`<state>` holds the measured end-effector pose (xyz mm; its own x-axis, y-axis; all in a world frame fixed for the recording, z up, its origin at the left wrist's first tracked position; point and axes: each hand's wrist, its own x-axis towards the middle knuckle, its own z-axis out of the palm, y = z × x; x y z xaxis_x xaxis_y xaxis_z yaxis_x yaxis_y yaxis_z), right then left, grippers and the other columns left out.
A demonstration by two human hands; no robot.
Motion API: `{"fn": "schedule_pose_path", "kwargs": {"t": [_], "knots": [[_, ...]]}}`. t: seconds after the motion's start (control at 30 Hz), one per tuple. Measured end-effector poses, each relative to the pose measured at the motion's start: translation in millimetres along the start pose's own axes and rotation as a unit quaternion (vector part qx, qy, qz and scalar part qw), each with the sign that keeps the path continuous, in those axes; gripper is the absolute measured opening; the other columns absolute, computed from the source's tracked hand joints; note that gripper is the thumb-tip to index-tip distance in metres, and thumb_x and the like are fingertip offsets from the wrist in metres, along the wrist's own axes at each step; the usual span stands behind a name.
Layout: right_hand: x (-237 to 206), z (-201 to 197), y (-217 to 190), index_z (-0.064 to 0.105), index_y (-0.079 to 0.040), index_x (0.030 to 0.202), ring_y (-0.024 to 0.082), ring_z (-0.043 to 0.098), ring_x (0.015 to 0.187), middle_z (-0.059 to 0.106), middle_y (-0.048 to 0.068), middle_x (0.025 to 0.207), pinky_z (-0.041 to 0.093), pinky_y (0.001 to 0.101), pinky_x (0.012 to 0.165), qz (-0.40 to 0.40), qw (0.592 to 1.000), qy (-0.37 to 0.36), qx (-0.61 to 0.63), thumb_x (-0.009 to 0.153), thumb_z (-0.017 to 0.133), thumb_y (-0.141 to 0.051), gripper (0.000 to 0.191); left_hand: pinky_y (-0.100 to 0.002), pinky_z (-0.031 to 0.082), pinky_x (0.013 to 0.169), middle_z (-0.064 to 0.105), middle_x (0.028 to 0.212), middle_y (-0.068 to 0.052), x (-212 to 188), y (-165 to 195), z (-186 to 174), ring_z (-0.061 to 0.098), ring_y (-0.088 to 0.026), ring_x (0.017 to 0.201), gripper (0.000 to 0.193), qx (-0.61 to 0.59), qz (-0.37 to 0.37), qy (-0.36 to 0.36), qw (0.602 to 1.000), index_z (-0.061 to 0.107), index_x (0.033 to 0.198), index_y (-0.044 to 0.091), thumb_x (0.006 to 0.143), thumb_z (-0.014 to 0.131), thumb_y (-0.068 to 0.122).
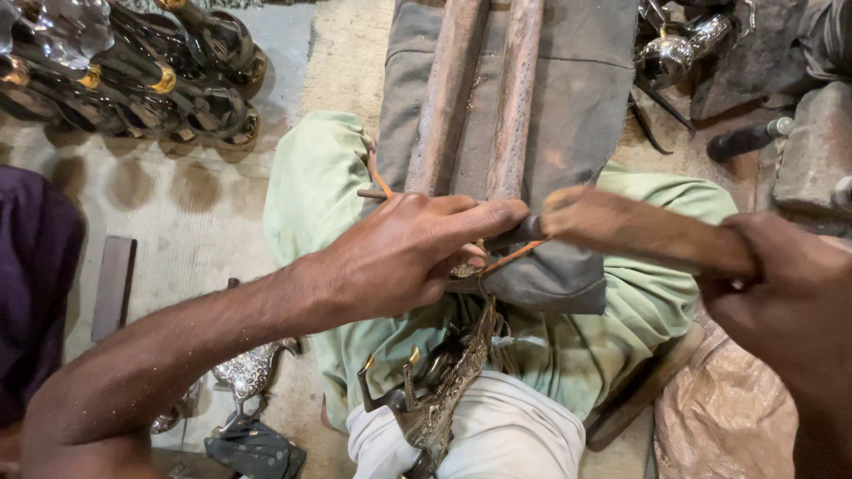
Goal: The person sits on the floor and hammers a punch against a silver ornamental metal figurine part held on a sandbag cushion, using a wooden mallet to strike the punch and shape or decorate the metal. They reposition the punch and rotate the ornament between strikes, continuing the hammering across the episode.
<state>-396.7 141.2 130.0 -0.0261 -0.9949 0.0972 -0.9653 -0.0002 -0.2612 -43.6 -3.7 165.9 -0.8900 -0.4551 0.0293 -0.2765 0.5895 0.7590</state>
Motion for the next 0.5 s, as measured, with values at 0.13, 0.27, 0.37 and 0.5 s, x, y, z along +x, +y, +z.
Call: {"fn": "schedule_pose_path", "kwargs": {"t": [0.13,0.27,0.37,0.5], "knots": [[-12.0,13.9,8.1,0.068,0.002,0.098,0.015,0.068,0.069,0.069,0.010,0.080,0.055,0.0269,0.064,0.001,0.984,0.078,0.161,0.099,0.080,-0.009,0.016,-0.040,0.065,0.072,0.074,0.114,-0.012,2.0,-1.6,-0.5,0.078,-0.030,0.092,0.069,0.013,0.016,0.009,1.000,0.049,0.143,0.017,0.082,0.068,-0.008],[-22.2,20.7,19.4,0.069,-0.002,0.096,0.016,0.064,0.062,0.067,0.009,0.071,0.054,0.0282,0.056,0.031,0.987,0.056,0.147,0.093,0.078,-0.010,0.013,-0.038,0.067,0.072,0.073,0.111,-0.010,5.7,-3.3,-1.5,0.080,-0.026,0.095,0.066,-0.007,-0.006,-0.024,1.000,0.050,0.143,0.018,0.085,0.065,-0.008],[-28.0,22.9,23.5,0.068,-0.004,0.101,0.015,0.067,0.067,0.068,0.008,0.077,0.054,0.0276,0.062,-0.011,0.996,0.052,0.069,0.099,0.079,-0.015,0.016,-0.038,0.067,0.072,0.073,0.114,-0.011,7.6,-3.0,-4.5,0.080,-0.027,0.094,0.061,-0.022,0.002,-0.029,0.999,0.051,0.143,0.017,0.089,0.064,-0.007],[-29.1,23.6,15.8,0.065,-0.003,0.099,0.018,0.065,0.066,0.067,0.010,0.076,0.053,0.0309,0.060,0.017,0.994,0.072,0.085,0.095,0.081,-0.024,0.027,-0.042,0.063,0.069,0.075,0.113,-0.013,6.9,-6.3,-7.6,0.078,-0.030,0.092,0.064,-0.017,0.036,-0.014,0.999,0.053,0.141,0.014,0.083,0.067,-0.007]]}}
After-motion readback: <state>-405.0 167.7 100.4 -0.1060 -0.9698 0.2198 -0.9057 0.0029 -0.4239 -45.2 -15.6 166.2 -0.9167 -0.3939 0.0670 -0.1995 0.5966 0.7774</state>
